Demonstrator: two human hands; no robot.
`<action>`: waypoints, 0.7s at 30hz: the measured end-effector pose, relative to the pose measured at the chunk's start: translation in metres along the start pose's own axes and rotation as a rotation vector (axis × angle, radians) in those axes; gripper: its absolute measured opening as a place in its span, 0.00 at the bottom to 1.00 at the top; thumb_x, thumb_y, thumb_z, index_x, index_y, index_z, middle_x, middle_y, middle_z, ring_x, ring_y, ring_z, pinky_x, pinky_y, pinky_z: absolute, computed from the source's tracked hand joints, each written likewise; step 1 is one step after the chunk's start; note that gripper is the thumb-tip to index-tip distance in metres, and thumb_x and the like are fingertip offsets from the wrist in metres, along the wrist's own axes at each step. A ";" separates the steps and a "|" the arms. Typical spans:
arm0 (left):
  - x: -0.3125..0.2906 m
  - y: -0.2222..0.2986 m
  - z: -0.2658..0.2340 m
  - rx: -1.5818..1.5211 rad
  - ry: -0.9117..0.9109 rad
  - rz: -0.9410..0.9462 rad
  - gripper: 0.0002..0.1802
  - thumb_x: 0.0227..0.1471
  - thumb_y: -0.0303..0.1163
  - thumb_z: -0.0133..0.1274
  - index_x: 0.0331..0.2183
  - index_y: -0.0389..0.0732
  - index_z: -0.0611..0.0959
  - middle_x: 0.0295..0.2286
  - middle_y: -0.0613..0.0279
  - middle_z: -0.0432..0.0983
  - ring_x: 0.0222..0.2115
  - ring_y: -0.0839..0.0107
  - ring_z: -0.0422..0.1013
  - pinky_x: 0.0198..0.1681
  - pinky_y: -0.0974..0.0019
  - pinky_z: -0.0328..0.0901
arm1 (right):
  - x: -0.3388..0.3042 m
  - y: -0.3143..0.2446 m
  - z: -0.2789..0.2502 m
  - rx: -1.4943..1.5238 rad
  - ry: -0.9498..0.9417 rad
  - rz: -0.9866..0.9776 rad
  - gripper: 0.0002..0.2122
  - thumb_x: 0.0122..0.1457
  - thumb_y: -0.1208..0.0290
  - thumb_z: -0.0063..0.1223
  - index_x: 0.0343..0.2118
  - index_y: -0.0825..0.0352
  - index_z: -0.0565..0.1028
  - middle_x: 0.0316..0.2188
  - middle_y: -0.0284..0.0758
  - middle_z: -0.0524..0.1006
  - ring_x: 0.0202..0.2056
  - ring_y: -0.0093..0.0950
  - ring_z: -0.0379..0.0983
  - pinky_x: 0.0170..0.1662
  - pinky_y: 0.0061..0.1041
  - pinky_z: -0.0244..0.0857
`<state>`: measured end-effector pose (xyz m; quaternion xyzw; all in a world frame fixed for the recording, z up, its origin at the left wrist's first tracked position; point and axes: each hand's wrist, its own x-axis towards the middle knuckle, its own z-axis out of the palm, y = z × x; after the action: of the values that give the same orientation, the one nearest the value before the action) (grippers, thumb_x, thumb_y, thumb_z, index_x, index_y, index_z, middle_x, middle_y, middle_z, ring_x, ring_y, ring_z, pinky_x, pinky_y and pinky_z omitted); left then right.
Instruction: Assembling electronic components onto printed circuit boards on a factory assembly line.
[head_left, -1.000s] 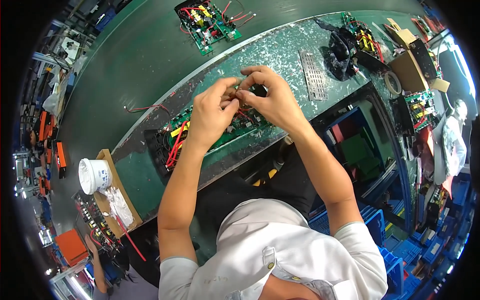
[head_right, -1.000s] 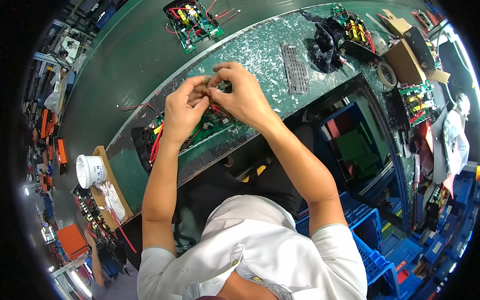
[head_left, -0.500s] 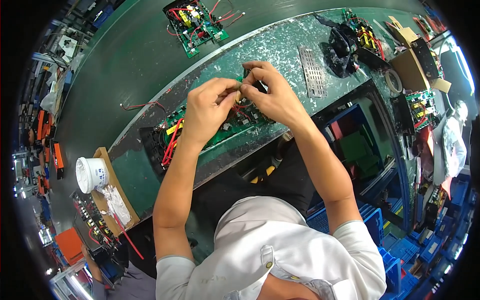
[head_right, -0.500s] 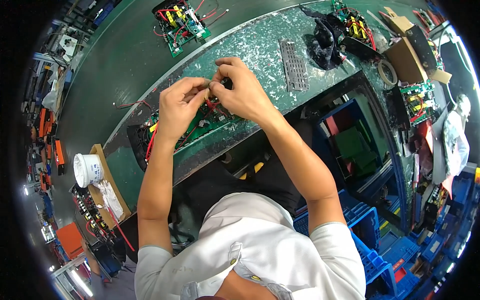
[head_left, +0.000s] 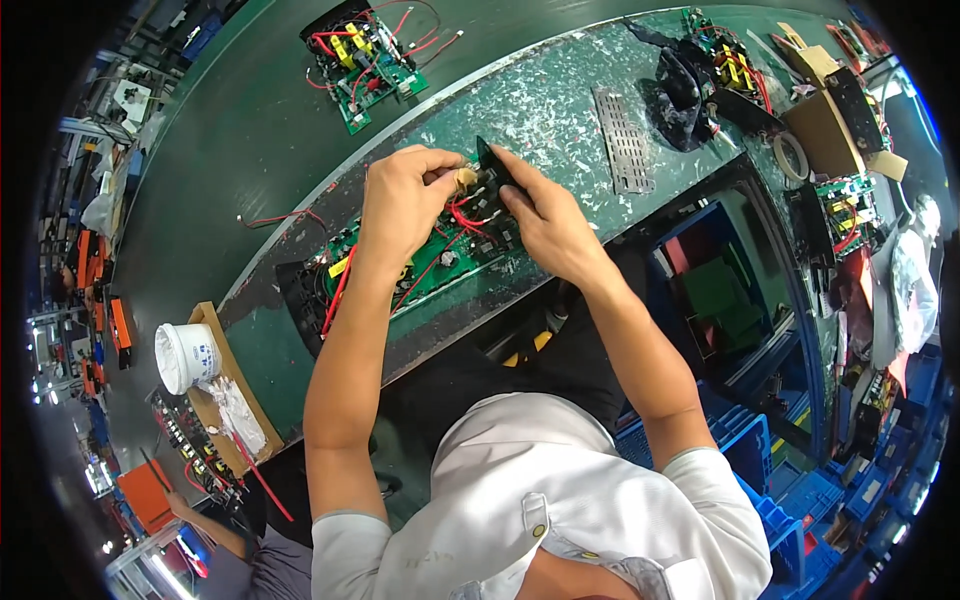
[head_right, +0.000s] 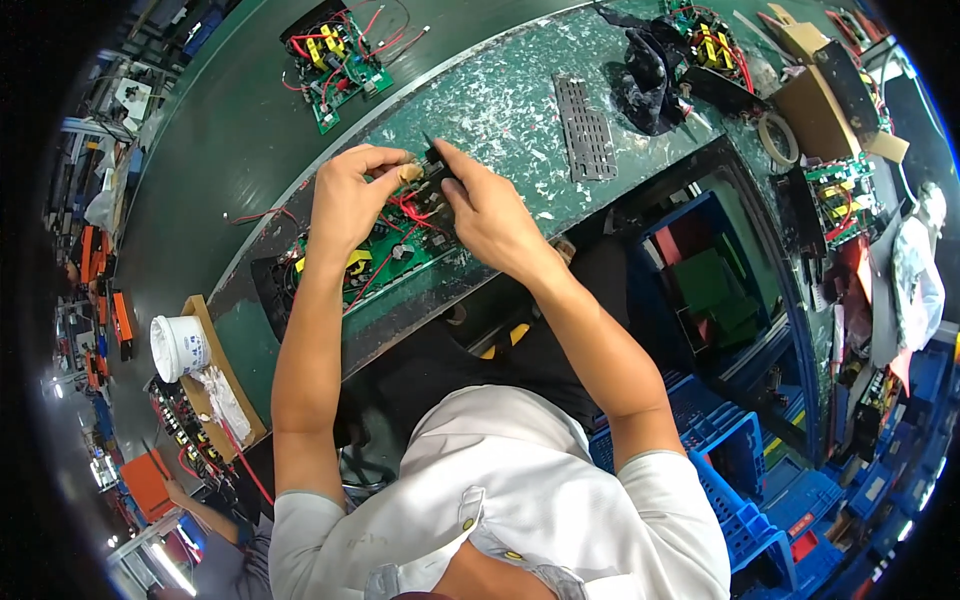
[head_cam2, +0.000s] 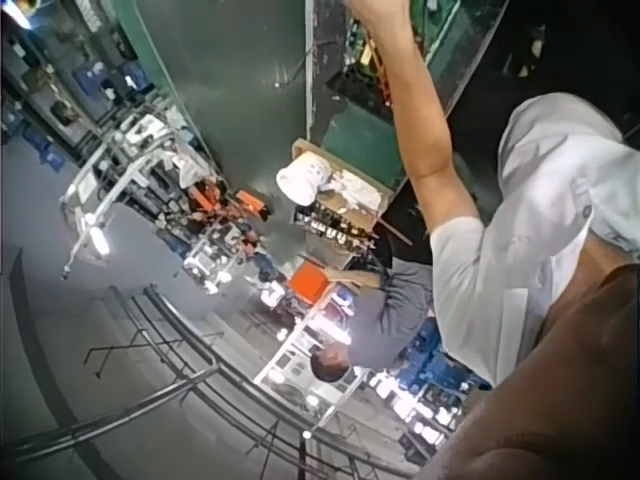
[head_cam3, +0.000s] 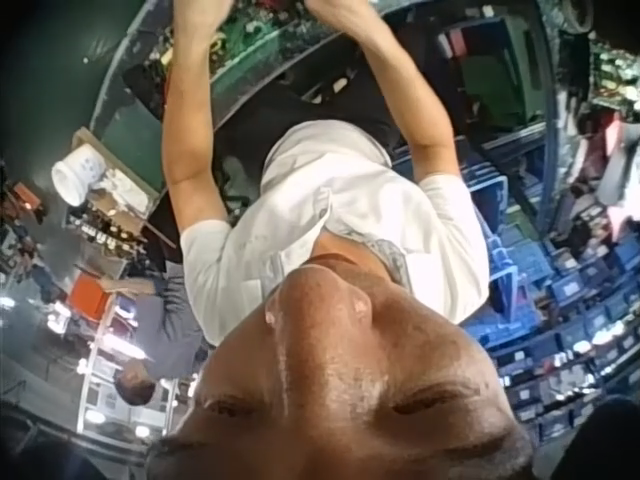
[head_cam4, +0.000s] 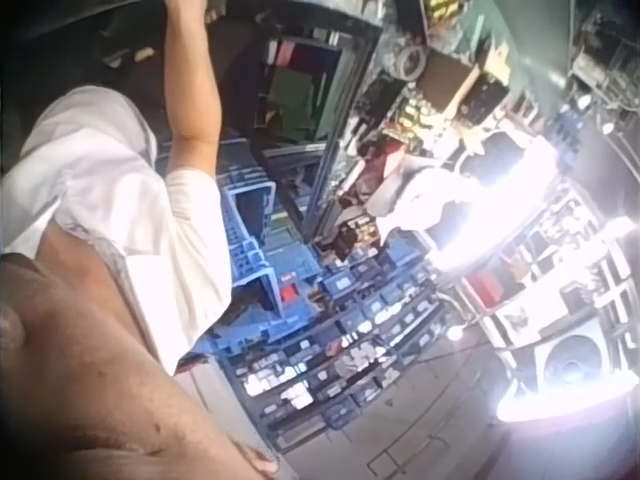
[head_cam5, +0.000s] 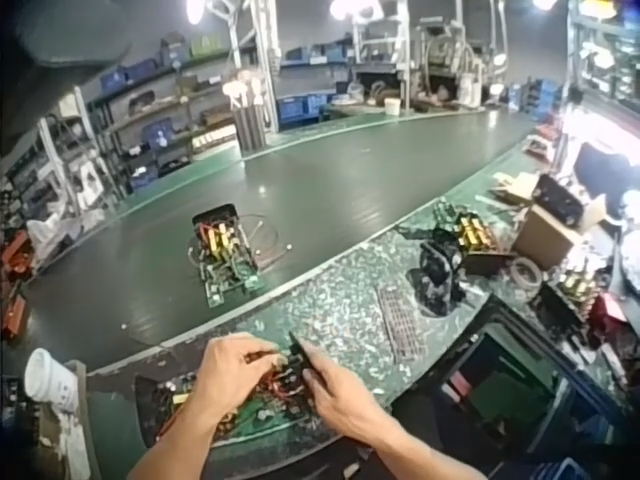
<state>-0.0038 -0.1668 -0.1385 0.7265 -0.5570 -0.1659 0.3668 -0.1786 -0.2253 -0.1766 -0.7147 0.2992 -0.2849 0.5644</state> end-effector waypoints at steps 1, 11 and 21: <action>0.001 -0.001 0.001 0.016 0.000 0.015 0.09 0.45 0.23 0.60 0.34 0.35 0.85 0.28 0.53 0.80 0.27 0.64 0.78 0.32 0.66 0.70 | -0.001 -0.001 0.002 -0.055 0.036 -0.037 0.21 0.64 0.77 0.44 0.61 0.70 0.63 0.55 0.46 0.72 0.56 0.30 0.68 0.58 0.26 0.59; 0.002 0.001 0.004 0.039 -0.037 0.017 0.10 0.44 0.23 0.63 0.33 0.34 0.86 0.25 0.59 0.78 0.24 0.74 0.72 0.30 0.69 0.66 | -0.005 0.001 0.002 0.029 0.063 -0.035 0.21 0.64 0.78 0.44 0.61 0.70 0.63 0.53 0.46 0.73 0.54 0.30 0.69 0.57 0.26 0.60; 0.002 0.001 0.005 0.048 -0.005 0.140 0.08 0.46 0.24 0.58 0.33 0.35 0.85 0.28 0.53 0.79 0.26 0.58 0.77 0.31 0.63 0.68 | -0.006 -0.003 0.003 -0.052 0.090 -0.102 0.22 0.63 0.79 0.44 0.61 0.69 0.64 0.52 0.48 0.73 0.53 0.34 0.71 0.55 0.26 0.61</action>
<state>-0.0069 -0.1710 -0.1412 0.6939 -0.6112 -0.1283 0.3584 -0.1800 -0.2180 -0.1747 -0.7299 0.2948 -0.3374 0.5163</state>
